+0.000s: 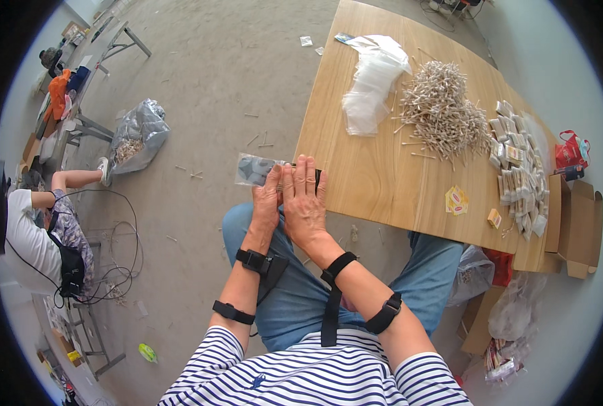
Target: Packaging and labeling cotton swabs into plastic bags and placing them into boxes for distribution.
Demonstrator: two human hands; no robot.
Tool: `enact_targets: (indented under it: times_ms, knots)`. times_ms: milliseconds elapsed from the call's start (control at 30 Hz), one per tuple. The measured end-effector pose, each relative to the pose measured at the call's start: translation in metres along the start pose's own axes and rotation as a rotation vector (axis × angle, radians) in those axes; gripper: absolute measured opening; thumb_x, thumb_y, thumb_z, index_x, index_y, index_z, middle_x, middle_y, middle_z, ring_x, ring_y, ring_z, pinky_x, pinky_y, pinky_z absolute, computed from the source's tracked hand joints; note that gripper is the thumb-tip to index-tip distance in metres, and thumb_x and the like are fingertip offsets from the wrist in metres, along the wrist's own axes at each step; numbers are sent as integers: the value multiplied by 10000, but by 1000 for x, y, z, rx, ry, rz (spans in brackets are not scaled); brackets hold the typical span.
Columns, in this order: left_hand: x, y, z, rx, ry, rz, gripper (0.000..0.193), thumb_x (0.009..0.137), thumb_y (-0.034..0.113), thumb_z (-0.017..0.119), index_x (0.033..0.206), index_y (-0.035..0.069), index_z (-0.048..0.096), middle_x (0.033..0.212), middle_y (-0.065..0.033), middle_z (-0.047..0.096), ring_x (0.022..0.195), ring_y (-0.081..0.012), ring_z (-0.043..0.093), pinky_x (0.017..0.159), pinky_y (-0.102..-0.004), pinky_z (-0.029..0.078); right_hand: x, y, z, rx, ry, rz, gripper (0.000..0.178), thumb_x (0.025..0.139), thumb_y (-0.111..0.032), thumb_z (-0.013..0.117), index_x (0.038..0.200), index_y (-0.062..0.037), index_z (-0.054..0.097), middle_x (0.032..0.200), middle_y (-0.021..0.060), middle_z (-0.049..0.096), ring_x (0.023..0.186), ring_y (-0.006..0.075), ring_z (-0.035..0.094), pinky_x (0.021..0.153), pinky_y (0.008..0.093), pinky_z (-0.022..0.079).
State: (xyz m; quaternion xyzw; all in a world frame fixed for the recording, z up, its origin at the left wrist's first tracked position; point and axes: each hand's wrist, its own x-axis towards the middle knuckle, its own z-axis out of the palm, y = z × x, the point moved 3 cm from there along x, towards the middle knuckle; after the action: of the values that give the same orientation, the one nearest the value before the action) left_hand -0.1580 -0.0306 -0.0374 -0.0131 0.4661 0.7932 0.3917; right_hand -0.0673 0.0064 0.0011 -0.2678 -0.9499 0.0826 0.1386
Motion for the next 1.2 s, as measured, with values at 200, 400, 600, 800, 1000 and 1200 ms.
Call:
enact_targets:
  times_ms: [200,400,600,800,1000,1200]
  knots:
    - [0,0,-5,7,-3,19,173,951,228,724,960,67,663,880,28,660,718,-58,623,571,-222,508,-1,2,-4,57,-29,7,943,768,-191,741,1553,24,266,1631,246,205,1538,400,139,1221,579,72]
    - [2,0,-12,22,55,5,173,940,272,738,951,117,661,801,80,616,610,-11,535,480,-199,407,-13,27,-24,48,-111,150,1099,699,-319,842,1542,56,244,1633,230,201,1543,374,134,1217,578,111]
    - [1,1,-6,32,60,39,172,942,288,735,947,136,654,808,93,608,600,7,512,459,-192,370,-9,18,-19,23,-111,146,1113,704,-340,846,1539,68,233,1627,234,210,1542,376,132,1217,575,122]
    - [1,1,-3,-20,35,76,162,967,241,703,1009,99,636,938,46,638,773,-50,629,603,-230,546,-6,14,-17,38,-98,151,1108,690,-333,849,1538,59,252,1631,232,207,1545,365,131,1224,570,113]
    - [2,1,-6,-16,30,78,178,968,238,700,1041,89,637,961,29,648,811,-70,651,636,-243,572,-4,12,-27,61,-53,87,1081,710,-283,846,1526,89,241,1605,256,239,1529,394,163,1220,553,135]
    - [1,3,-4,12,35,54,192,966,245,704,1037,81,633,946,24,649,801,-73,653,635,-248,579,-7,21,-24,-22,-50,120,1106,678,-333,867,1518,80,277,1597,251,258,1523,385,190,1218,546,169]
